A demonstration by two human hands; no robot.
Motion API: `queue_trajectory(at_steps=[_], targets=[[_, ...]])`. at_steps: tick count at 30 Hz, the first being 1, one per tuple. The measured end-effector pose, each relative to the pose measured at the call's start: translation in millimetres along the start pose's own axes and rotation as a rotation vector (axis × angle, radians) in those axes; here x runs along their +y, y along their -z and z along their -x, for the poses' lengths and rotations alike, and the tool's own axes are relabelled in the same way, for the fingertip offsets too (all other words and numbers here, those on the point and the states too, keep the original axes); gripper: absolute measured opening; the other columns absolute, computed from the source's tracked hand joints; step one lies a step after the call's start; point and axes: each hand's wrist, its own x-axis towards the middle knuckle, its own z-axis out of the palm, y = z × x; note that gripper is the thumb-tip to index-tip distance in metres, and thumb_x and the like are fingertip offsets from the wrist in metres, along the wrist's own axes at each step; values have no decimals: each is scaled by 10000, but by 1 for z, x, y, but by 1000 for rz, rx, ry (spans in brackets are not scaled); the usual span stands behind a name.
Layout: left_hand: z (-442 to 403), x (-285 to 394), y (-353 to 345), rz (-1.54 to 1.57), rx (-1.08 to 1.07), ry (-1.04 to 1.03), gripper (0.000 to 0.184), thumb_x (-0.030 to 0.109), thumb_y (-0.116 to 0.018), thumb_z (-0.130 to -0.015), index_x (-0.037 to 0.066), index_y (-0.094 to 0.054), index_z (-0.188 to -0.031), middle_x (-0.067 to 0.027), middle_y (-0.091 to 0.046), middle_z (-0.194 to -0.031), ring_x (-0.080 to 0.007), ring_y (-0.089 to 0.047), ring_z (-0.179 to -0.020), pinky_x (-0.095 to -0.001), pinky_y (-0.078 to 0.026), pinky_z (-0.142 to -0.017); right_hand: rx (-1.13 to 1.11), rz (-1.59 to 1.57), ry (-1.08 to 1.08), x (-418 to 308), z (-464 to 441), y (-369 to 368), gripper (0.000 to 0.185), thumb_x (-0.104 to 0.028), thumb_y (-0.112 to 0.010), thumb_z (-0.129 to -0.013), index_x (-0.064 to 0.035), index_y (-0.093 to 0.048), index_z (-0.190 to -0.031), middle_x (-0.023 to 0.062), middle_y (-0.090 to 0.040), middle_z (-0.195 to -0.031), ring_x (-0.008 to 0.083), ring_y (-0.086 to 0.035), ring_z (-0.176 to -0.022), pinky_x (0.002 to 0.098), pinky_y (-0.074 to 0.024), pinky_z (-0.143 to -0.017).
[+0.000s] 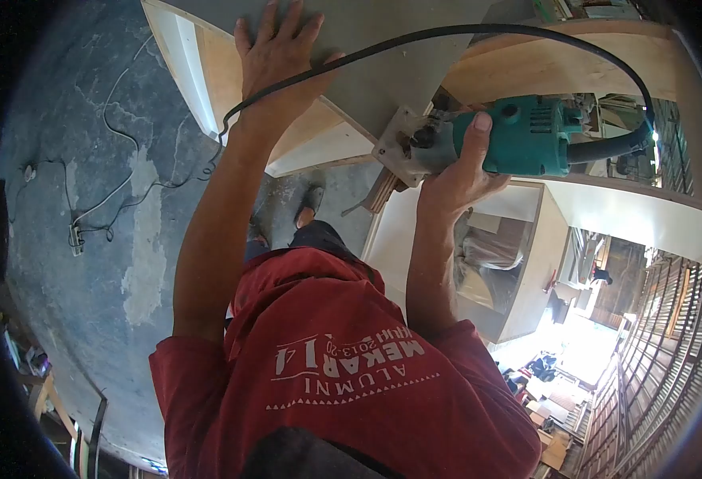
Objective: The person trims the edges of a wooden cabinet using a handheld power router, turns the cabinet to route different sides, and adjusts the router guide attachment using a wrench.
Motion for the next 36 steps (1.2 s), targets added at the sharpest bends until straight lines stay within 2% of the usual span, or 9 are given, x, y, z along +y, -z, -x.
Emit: queue_trajectory(at_steps=[10,12,14,18,20,32,33,35,36], targets=[[-3,3,9,11,-45,29,610,366,-695,-875,-19,-604,-1340,-237,-507,-1458,-441,-378,-1437,-667,-183,-1209,46,-36,67,10,-9,-11,468,-286,-780,-892,34,-598,-1180,131,-678,-1038,219,-675,-940,393,-613,-805],[-3,3,7,36,-68,49,605,364,-690,-884,-14,-602,-1348,-233,-504,-1470,-437,-373,-1445,-665,-178,-1213,5,-28,67,15,-18,-8,516,-258,-789,-878,64,-591,-1228,127,-660,-1070,223,-661,-958,350,-567,-830],[1,1,-5,-90,-10,50,535,433,-697,-903,84,-674,-1308,-148,-541,-1462,-371,-384,-1450,-659,-191,-1189,5,-28,82,17,-25,-12,524,-257,-791,-877,67,-589,-1236,129,-661,-1082,225,-661,-967,350,-566,-833],[1,-1,-10,-98,12,24,521,420,-698,-898,86,-678,-1297,-144,-548,-1448,-363,-396,-1439,-657,-194,-1187,36,-16,35,28,-41,-14,536,-241,-795,-875,75,-587,-1255,136,-664,-1111,229,-659,-995,352,-556,-862],[1,-1,-11,-149,-57,59,589,448,-735,-872,146,-655,-1371,-124,-518,-1535,-361,-388,-1482,-663,-165,-1211,41,-19,59,33,-50,-18,526,-235,-794,-876,75,-592,-1251,136,-666,-1113,229,-658,-995,356,-549,-874],[-1,0,-13,-167,-74,66,645,451,-770,-829,181,-640,-1401,-108,-514,-1547,-352,-371,-1497,-670,-143,-1216,8,30,46,31,-54,-12,460,-234,-782,-885,56,-622,-1206,106,-660,-1079,207,-624,-964,359,-508,-871],[-2,2,-7,-164,-78,65,645,451,-770,-829,181,-640,-1401,-108,-514,-1547,-352,-371,-1497,-670,-143,-1216,3,12,52,29,-48,-10,452,-235,-782,-886,50,-624,-1200,104,-658,-1074,203,-622,-964,358,-508,-867],[-7,7,4,-62,-74,45,609,372,-670,-905,-14,-593,-1369,-229,-489,-1498,-433,-362,-1461,-664,-170,-1219,8,26,43,19,-35,-10,449,-235,-783,-886,45,-623,-1197,104,-657,-1072,201,-622,-965,357,-508,-871],[-7,9,6,-58,-76,43,609,372,-670,-905,-14,-593,-1369,-229,-489,-1498,-433,-362,-1461,-664,-170,-1219,10,35,34,14,-30,-10,445,-236,-785,-886,40,-621,-1195,105,-656,-1070,200,-622,-967,357,-507,-875]])
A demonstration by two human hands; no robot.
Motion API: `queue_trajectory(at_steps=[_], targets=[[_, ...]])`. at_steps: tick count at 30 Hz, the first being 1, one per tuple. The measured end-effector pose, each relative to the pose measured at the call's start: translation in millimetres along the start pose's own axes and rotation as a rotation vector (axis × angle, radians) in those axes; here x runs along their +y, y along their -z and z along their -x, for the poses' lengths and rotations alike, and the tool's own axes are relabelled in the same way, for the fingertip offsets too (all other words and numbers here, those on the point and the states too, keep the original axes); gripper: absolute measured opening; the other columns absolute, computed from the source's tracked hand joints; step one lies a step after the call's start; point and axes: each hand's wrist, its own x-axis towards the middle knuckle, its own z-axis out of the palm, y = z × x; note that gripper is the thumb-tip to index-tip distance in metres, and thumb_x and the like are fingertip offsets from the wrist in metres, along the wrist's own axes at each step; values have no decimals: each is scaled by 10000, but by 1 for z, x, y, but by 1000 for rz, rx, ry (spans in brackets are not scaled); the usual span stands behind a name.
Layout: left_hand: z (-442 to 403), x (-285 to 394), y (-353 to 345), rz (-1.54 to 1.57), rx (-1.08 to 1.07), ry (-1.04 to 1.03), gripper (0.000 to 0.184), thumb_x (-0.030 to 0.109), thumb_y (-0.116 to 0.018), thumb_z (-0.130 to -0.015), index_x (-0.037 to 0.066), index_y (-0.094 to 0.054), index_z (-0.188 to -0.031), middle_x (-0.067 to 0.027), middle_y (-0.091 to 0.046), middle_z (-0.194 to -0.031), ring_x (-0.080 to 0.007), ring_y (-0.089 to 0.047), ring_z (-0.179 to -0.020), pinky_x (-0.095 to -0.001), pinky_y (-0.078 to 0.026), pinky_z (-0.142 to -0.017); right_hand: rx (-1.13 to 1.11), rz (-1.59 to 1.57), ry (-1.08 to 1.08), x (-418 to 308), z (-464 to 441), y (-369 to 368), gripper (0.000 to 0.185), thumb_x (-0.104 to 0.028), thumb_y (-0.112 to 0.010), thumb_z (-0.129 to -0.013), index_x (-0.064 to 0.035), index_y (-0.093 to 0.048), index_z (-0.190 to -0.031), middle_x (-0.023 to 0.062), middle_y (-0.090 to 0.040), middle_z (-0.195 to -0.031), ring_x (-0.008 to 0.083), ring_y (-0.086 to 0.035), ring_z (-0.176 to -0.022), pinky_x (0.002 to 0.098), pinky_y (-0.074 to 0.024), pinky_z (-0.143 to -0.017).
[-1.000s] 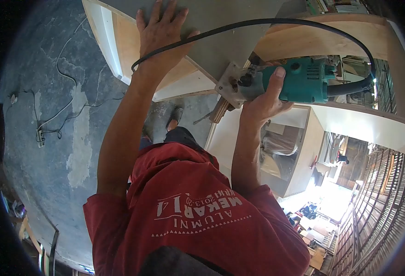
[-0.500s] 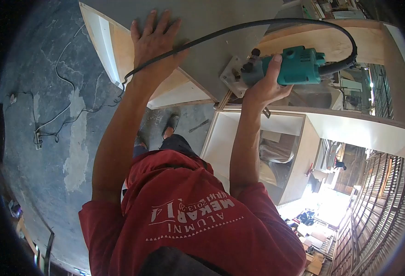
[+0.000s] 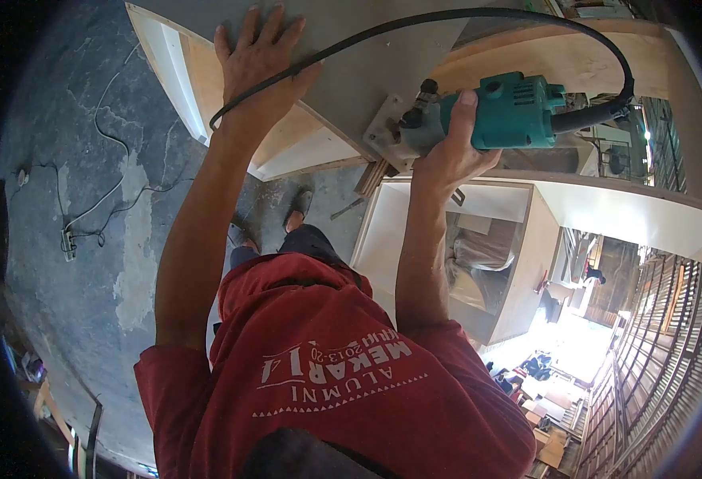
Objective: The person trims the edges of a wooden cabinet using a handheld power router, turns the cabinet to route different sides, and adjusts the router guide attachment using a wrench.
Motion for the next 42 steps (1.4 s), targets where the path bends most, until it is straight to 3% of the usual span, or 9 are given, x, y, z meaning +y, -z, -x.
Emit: queue_trajectory(at_steps=[3,6,9,12,22,24,33,35,42], targets=[[1,0,-1,0,-51,27,601,381,-649,-921,-6,-594,-1378,-224,-482,-1515,-429,-357,-1470,-665,-166,-1222,-10,-10,-16,-2,9,7,507,-286,-784,-870,25,-606,-1229,125,-638,-1126,235,-663,-1004,394,-621,-791],[2,-5,-11,-36,12,3,593,386,-645,-918,-5,-605,-1363,-232,-492,-1500,-438,-367,-1458,-665,-178,-1218,13,-36,-75,-12,22,7,451,-278,-777,-874,12,-617,-1181,121,-649,-1082,228,-673,-976,390,-628,-779],[3,-7,-9,-19,11,-13,599,400,-660,-898,-7,-617,-1335,-242,-498,-1487,-449,-376,-1448,-665,-195,-1213,-11,-57,-62,-18,33,11,385,-222,-761,-910,31,-618,-1162,103,-676,-995,184,-643,-873,318,-536,-765],[3,-6,-7,-3,52,-27,612,401,-687,-869,-18,-622,-1309,-249,-510,-1463,-457,-395,-1428,-669,-215,-1204,-47,28,-56,-19,37,18,395,-273,-759,-892,13,-622,-1127,108,-666,-979,213,-680,-889,373,-622,-752],[2,-8,-11,23,70,-35,598,389,-710,-858,-13,-638,-1294,-250,-528,-1438,-455,-413,-1414,-677,-219,-1198,-52,46,15,-23,45,16,392,-284,-754,-904,7,-617,-1128,116,-667,-999,214,-686,-878,354,-626,-743],[4,-9,-12,16,73,-31,596,389,-704,-865,-15,-636,-1299,-251,-522,-1449,-453,-405,-1423,-677,-214,-1201,-16,10,-37,-24,46,14,355,-255,-758,-919,20,-655,-1118,99,-696,-963,178,-645,-890,323,-523,-816],[4,-9,-15,-13,-3,-12,651,432,-683,-886,0,-607,-1367,-223,-474,-1535,-456,-333,-1484,-686,-152,-1221,12,-63,62,3,14,6,400,-200,-785,-895,40,-628,-1173,104,-675,-1051,181,-635,-904,313,-522,-796],[6,-9,-17,-122,2,4,635,471,-738,-849,180,-637,-1405,-116,-506,-1557,-358,-384,-1489,-673,-146,-1215,5,-76,78,8,5,3,394,-176,-780,-894,46,-625,-1180,107,-672,-1060,182,-635,-901,314,-523,-796],[6,-13,-20,-159,48,-63,586,498,-672,-909,165,-649,-1391,-130,-507,-1563,-382,-398,-1485,-680,-165,-1208,27,-40,177,30,-36,-10,375,-134,-789,-879,61,-653,-1169,98,-687,-1042,180,-649,-932,315,-536,-827]])
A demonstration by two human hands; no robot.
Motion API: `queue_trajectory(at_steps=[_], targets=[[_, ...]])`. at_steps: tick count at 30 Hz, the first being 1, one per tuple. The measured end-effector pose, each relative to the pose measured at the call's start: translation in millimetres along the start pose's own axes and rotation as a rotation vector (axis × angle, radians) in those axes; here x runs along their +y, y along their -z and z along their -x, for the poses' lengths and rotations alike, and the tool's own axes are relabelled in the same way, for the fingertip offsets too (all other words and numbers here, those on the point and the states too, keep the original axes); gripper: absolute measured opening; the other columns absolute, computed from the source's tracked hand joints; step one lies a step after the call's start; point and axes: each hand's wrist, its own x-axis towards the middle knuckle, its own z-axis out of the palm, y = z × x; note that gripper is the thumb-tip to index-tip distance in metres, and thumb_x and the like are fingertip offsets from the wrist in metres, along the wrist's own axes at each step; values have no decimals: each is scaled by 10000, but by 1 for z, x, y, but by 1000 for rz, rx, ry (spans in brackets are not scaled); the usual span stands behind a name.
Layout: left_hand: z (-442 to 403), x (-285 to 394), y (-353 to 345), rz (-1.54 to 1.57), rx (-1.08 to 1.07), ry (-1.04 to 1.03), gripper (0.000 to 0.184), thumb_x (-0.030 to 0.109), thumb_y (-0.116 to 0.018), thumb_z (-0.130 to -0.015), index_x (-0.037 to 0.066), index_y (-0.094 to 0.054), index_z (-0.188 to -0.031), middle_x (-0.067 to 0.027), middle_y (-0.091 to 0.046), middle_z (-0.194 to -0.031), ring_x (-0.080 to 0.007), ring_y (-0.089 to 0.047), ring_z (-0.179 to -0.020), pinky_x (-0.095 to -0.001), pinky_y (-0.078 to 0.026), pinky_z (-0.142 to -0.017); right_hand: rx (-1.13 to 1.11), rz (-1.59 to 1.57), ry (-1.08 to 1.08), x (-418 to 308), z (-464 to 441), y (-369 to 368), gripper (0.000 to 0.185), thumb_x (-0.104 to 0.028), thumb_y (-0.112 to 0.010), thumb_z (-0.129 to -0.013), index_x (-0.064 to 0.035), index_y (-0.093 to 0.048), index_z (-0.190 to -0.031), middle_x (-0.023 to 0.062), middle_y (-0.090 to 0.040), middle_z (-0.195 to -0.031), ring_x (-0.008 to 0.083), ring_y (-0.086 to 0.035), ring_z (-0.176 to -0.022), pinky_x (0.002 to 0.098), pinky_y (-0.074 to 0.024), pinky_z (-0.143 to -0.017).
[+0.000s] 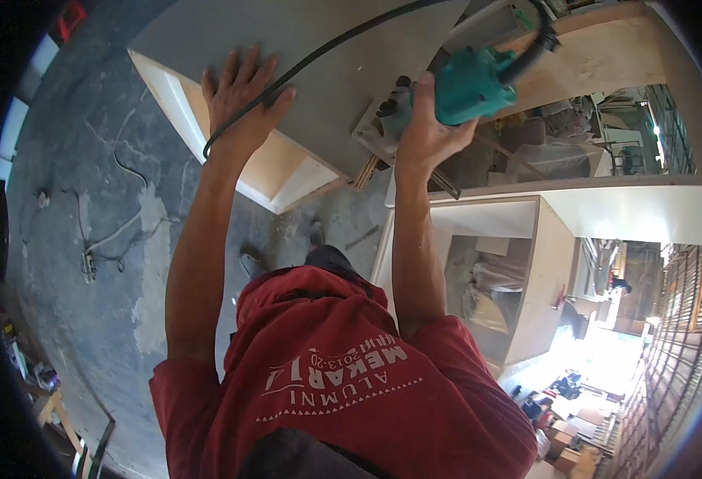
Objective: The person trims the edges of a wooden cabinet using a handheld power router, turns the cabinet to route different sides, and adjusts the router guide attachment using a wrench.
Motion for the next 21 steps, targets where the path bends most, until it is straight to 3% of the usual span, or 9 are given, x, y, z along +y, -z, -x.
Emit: queue_trajectory(at_steps=[3,6,8,10,11,12,13,16,21], targets=[[-1,4,2,25,74,-25,532,418,-739,-866,113,-693,-1301,-146,-558,-1488,-393,-438,-1444,-685,-216,-1182,-25,32,-37,9,-17,1,371,-119,-809,-857,48,-663,-1155,88,-693,-1039,165,-645,-912,309,-526,-836],[-11,10,14,-32,-33,21,522,400,-739,-875,121,-694,-1314,-148,-568,-1479,-375,-468,-1425,-683,-258,-1168,-14,30,-52,5,-30,15,413,-155,-860,-802,22,-650,-1110,75,-695,-990,151,-646,-872,304,-524,-810],[-13,16,24,159,-406,64,599,415,-742,-879,92,-649,-1375,-167,-559,-1490,-370,-468,-1431,-661,-270,-1185,-22,9,-66,-1,-34,34,448,-177,-893,-762,8,-634,-1077,69,-693,-950,144,-645,-826,305,-527,-784],[18,61,40,479,-432,5,709,410,-774,-879,76,-565,-1469,-186,-524,-1533,-334,-466,-1451,-482,-287,-1243,-131,4,-120,-7,-37,59,488,-207,-905,-755,8,-640,-1103,67,-710,-970,140,-669,-848,311,-547,-796],[31,79,44,360,-445,-213,755,399,-765,-893,26,-511,-1498,-186,-553,-1502,-339,-448,-1464,-505,-311,-1231,-104,-6,-137,-7,-39,71,488,-207,-905,-755,8,-640,-1103,67,-710,-970,140,-669,-848,311,-547,-796],[37,106,53,277,-426,-282,671,311,-770,-888,-14,-558,-1435,-191,-577,-1471,-358,-470,-1444,-498,-359,-1206,-153,17,-134,-5,-40,84,513,-217,-910,-751,9,-641,-1124,71,-718,-988,143,-680,-870,314,-553,-813],[43,115,44,263,-444,-297,671,311,-770,-888,-14,-558,-1435,-191,-577,-1471,-358,-470,-1444,-498,-359,-1206,-206,41,-131,-4,-41,97,538,-227,-915,-747,10,-642,-1145,75,-725,-1005,147,-691,-892,316,-559,-830],[50,132,19,226,-249,-218,446,118,-768,-828,-25,-681,-1241,-195,-611,-1425,-397,-540,-1367,-496,-427,-1154,-265,70,-140,1,-39,131,572,-211,-911,-737,15,-638,-1186,86,-734,-1037,157,-696,-921,323,-561,-859],[39,145,13,183,-236,-161,325,100,-747,-852,-11,-722,-1156,-189,-688,-1304,-375,-628,-1267,-447,-523,-1049,-403,140,-159,19,-36,177,583,-196,-894,-716,16,-636,-1194,97,-738,-1031,158,-697,-909,321,-572,-840]])
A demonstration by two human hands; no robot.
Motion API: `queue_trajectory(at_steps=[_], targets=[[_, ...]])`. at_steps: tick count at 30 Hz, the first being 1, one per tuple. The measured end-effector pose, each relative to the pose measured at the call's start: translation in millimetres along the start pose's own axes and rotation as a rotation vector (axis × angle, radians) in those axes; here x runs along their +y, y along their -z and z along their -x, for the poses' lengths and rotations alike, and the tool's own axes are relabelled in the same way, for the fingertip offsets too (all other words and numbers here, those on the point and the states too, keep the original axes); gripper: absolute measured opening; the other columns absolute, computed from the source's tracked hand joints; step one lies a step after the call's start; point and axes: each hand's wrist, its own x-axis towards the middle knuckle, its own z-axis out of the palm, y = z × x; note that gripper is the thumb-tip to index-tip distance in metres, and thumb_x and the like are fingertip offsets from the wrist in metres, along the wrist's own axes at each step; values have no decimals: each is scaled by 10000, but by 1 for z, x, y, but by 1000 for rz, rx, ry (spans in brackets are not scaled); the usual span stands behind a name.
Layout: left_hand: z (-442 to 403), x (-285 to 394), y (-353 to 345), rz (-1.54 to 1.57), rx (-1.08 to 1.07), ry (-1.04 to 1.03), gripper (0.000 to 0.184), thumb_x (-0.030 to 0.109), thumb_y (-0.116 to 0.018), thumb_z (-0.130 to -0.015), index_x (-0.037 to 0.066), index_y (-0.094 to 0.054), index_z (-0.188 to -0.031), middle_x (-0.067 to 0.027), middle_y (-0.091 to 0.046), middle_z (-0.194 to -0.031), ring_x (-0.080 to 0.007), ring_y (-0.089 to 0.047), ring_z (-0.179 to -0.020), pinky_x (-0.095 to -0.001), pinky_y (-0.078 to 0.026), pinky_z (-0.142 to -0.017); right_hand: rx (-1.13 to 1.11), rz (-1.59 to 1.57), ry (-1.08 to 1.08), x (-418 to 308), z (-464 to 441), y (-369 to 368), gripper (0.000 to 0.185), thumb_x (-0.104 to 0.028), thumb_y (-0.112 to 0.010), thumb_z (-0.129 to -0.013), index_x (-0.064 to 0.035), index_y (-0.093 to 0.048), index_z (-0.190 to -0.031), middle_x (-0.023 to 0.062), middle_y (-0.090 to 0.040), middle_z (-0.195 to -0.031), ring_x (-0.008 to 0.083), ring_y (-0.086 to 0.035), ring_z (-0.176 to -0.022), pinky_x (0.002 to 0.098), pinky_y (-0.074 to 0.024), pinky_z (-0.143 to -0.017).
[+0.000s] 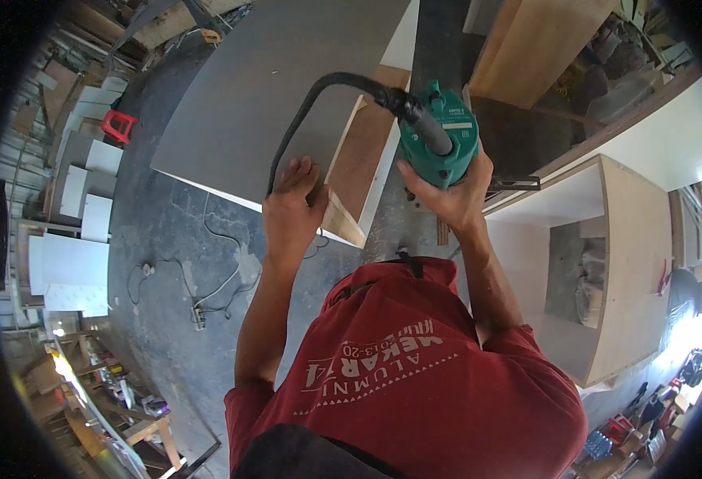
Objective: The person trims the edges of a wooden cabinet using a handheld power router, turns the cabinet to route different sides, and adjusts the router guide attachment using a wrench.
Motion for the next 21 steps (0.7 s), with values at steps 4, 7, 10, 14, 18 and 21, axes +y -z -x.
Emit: queue_trajectory(at_steps=[4,7,10,14,18,21], targets=[[-9,-2,-4,21,34,44,214,56,-707,-851,2,-736,-1056,-181,-739,-1183,-341,-704,-1130,-427,-578,-941,-5,-26,-44,26,9,17,600,-208,-899,-697,15,-636,-1188,94,-734,-996,152,-693,-879,316,-575,-810],[-12,1,2,105,-1,111,262,60,-718,-854,29,-741,-1113,-173,-757,-1137,-338,-719,-1110,-402,-571,-962,-10,-20,-86,45,17,27,635,-248,-912,-661,16,-638,-1169,111,-730,-966,180,-715,-855,327,-577,-791],[-10,33,21,427,-231,155,388,97,-749,-846,34,-719,-1228,-192,-718,-1257,-326,-687,-1204,-395,-557,-987,-65,105,39,55,25,34,673,-253,-914,-597,2,-633,-1153,140,-717,-954,261,-737,-839,364,-580,-771],[-12,79,15,869,-241,-77,671,156,-841,-781,21,-611,-1397,-240,-567,-1460,-385,-607,-1314,-439,-540,-1021,-221,114,222,50,33,32,716,-203,-878,-487,-42,-622,-1136,147,-700,-956,365,-717,-858,420,-575,-773],[-14,78,23,633,-335,-358,818,307,-871,-799,8,-515,-1471,-253,-577,-1434,-401,-617,-1284,-460,-553,-1021,-380,139,287,49,43,23,783,-226,-862,-438,-64,-622,-1165,121,-693,-1001,351,-707,-922,441,-578,-763],[0,75,15,616,-280,-284,893,391,-877,-801,4,-472,-1496,-252,-576,-1429,-406,-623,-1274,-466,-562,-1011,-401,86,292,53,45,16,789,-262,-880,-454,-69,-615,-1171,111,-690,-995,340,-707,-915,433,-580,-768]])
